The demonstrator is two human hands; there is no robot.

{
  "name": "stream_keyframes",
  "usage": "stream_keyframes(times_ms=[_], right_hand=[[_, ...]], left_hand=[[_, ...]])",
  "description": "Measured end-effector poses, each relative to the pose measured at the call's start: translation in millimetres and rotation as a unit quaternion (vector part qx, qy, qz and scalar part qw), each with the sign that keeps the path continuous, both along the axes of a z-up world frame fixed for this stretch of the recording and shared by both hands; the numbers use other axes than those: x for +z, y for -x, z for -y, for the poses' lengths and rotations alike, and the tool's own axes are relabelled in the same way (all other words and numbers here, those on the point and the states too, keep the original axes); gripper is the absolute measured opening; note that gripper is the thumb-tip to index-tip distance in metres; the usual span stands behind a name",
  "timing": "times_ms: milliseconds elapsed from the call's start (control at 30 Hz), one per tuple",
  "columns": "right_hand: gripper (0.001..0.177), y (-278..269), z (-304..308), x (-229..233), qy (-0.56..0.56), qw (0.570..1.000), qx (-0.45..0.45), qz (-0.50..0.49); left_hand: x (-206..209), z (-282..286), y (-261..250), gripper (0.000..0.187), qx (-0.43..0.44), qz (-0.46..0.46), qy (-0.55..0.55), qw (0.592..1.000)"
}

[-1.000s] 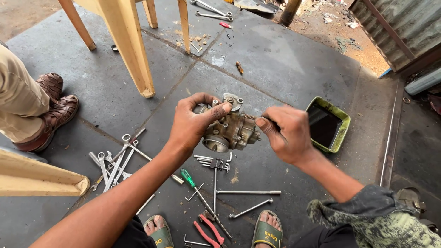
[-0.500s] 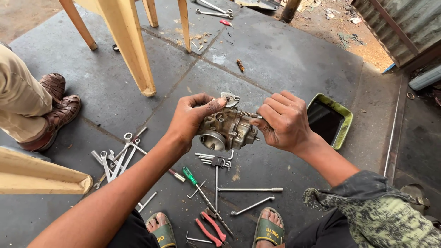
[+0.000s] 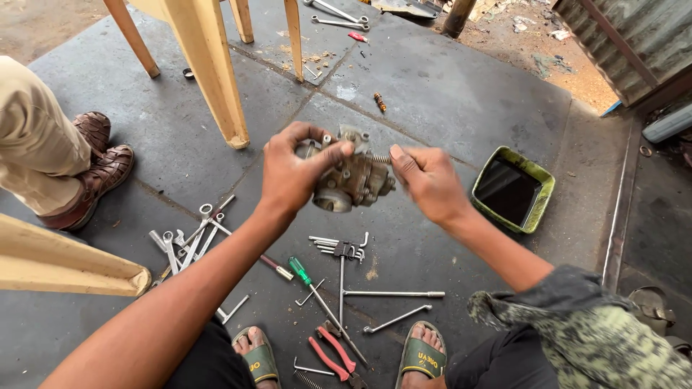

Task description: Disassembling and repairing a motorcycle carburetor using various tools on a workshop floor.

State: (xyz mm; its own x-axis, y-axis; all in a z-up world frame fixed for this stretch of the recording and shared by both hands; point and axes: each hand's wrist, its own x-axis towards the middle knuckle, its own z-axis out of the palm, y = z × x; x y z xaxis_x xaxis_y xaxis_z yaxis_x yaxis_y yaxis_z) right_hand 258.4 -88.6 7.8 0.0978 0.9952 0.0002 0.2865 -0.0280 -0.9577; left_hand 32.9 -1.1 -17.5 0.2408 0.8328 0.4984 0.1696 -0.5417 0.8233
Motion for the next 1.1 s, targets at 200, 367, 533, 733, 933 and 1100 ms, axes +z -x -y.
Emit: stream_keyframes(times_ms=[200,367,533,733,933,1100], right_hand=[[0.054,-6,-8,25,-0.465,0.767,0.088,0.434],[0.058,-4,-12,0,-0.424,0.781,0.036,0.457],[0.057,8,-7,-10,-0.147,0.973,0.001,0.179],[0.053,-1,-7,8,-0.072,0.991,0.069,0.089],[0.052,-9,-7,20,-0.421,0.774,0.069,0.467],[0.054,-2,1,-12,-0.413,0.801,0.042,0.432]], left_hand=[[4,-2,-5,0.043,-0.126,0.147,0.378,0.905],[8,6,-3,0.041,-0.116,0.167,0.356,0.912],[11,4,5,0.044,0.013,0.024,0.095,0.995],[20,0,7,0.047,0.015,-0.001,-0.056,0.998],[10,-3,-1,0.041,-0.127,0.153,0.326,0.924],[14,7,2,0.041,-0.147,0.154,0.343,0.915]])
